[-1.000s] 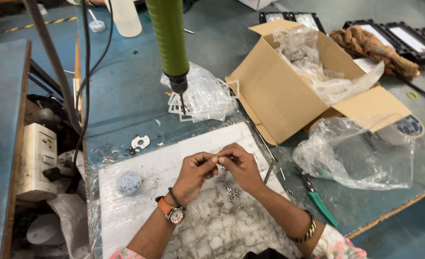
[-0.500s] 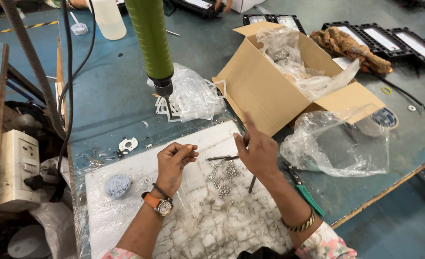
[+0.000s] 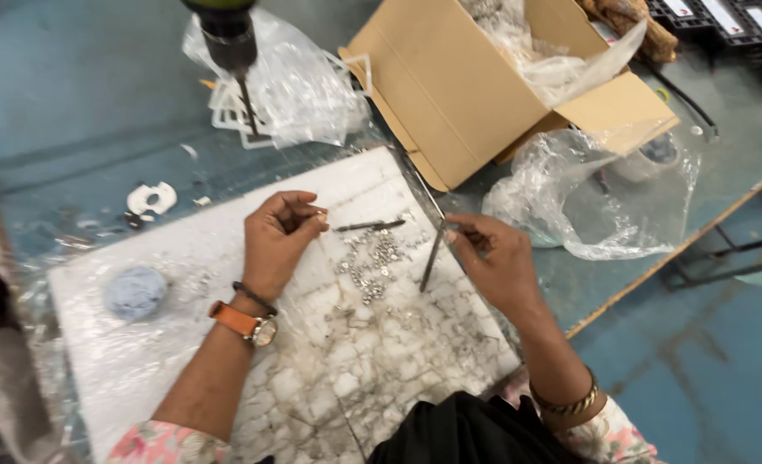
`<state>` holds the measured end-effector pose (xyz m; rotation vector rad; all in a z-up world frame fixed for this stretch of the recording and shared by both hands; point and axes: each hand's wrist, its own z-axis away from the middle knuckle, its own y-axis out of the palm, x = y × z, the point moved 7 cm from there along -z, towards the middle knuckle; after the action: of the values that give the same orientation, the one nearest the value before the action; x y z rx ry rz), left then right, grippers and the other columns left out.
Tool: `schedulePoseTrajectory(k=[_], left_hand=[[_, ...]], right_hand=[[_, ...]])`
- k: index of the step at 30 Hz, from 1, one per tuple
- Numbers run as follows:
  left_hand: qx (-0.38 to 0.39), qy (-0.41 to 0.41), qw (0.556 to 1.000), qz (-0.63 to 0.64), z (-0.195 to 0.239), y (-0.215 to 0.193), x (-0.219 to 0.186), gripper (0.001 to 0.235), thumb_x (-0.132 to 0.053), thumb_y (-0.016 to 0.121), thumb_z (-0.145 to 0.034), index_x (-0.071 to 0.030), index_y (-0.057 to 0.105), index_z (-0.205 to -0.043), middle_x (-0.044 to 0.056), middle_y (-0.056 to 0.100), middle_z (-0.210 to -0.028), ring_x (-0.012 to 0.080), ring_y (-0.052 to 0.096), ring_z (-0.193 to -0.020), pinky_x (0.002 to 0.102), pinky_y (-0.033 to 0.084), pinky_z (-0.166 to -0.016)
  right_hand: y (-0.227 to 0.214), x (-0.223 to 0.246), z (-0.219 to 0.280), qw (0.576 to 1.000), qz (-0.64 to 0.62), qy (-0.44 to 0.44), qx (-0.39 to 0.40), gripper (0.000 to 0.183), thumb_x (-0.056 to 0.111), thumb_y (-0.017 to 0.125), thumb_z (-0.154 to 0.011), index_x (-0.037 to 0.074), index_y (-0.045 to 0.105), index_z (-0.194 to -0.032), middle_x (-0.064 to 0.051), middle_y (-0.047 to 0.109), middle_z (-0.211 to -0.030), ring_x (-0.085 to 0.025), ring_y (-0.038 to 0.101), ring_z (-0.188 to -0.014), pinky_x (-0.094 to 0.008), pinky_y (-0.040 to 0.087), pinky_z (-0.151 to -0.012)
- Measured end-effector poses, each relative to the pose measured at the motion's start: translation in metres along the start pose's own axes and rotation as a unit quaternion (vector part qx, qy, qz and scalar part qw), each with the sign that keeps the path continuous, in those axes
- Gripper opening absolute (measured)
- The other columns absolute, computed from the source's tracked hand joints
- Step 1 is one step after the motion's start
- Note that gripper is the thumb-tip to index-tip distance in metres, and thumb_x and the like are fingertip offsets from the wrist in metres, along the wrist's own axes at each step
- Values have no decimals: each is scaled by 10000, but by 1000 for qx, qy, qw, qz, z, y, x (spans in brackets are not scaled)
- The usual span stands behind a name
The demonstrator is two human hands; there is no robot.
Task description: The person handles small metallic components on a white foam pad, picking them up and placing them into a plastic bag. They use their hands to manipulate the parts and a pair of pliers is visible on the table but not used during the clip.
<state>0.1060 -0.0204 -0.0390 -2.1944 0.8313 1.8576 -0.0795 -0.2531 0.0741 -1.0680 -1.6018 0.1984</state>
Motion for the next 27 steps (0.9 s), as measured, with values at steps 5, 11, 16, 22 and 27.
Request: schedulePoseTrajectory(k=[5, 11, 16, 22, 27], left_hand=[[-6, -29, 999, -39, 4, 5, -1, 274, 7, 722, -917, 27, 704, -1190, 85, 766, -1012, 126, 743, -900, 257, 613, -814], [-11, -42, 995, -90, 5, 9, -11, 263, -32, 687, -949, 13, 721, -1206, 93, 781, -1030, 137, 766, -924, 248, 598, -771], [-8, -43, 996, -79, 4, 7, -7, 275, -25, 656, -949, 6, 716, -1215, 89, 777, -1048, 140, 763, -939, 247, 604, -784], [-6, -41, 995, -88, 5, 8, -7, 259, -20, 654, -953, 14, 724, -1200, 95, 784, -1041, 135, 766, -941, 247, 604, -784], [-1, -46, 995, -87, 5, 5, -2, 254, -21, 634, -966, 16, 715, -1203, 82, 779, -1053, 126, 762, -938, 245, 599, -768]], right_hand=[[7, -25, 17, 1000, -15, -5, 12, 132, 56, 726, -927, 30, 764, -1050, -71, 738, -1004, -119, 706, -815, -239, 575, -720], [19, -26, 9, 999, 17, -17, 43, 104, 95, 748, -930, 34, 771, -1010, -75, 697, -914, -151, 676, -729, -282, 552, -653], [33, -23, 0, 994, 39, -42, 95, 115, 82, 722, -915, 43, 768, -1013, -75, 673, -904, -173, 689, -733, -301, 557, -659], [39, -11, -2, 990, 90, -52, 94, 149, 110, 747, -895, 104, 781, -1039, -66, 670, -889, -193, 669, -675, -313, 552, -640], [49, -3, 3, 981, 138, -80, 112, 170, 152, 764, -902, 139, 788, -1070, -77, 652, -969, -219, 676, -683, -346, 551, -654]])
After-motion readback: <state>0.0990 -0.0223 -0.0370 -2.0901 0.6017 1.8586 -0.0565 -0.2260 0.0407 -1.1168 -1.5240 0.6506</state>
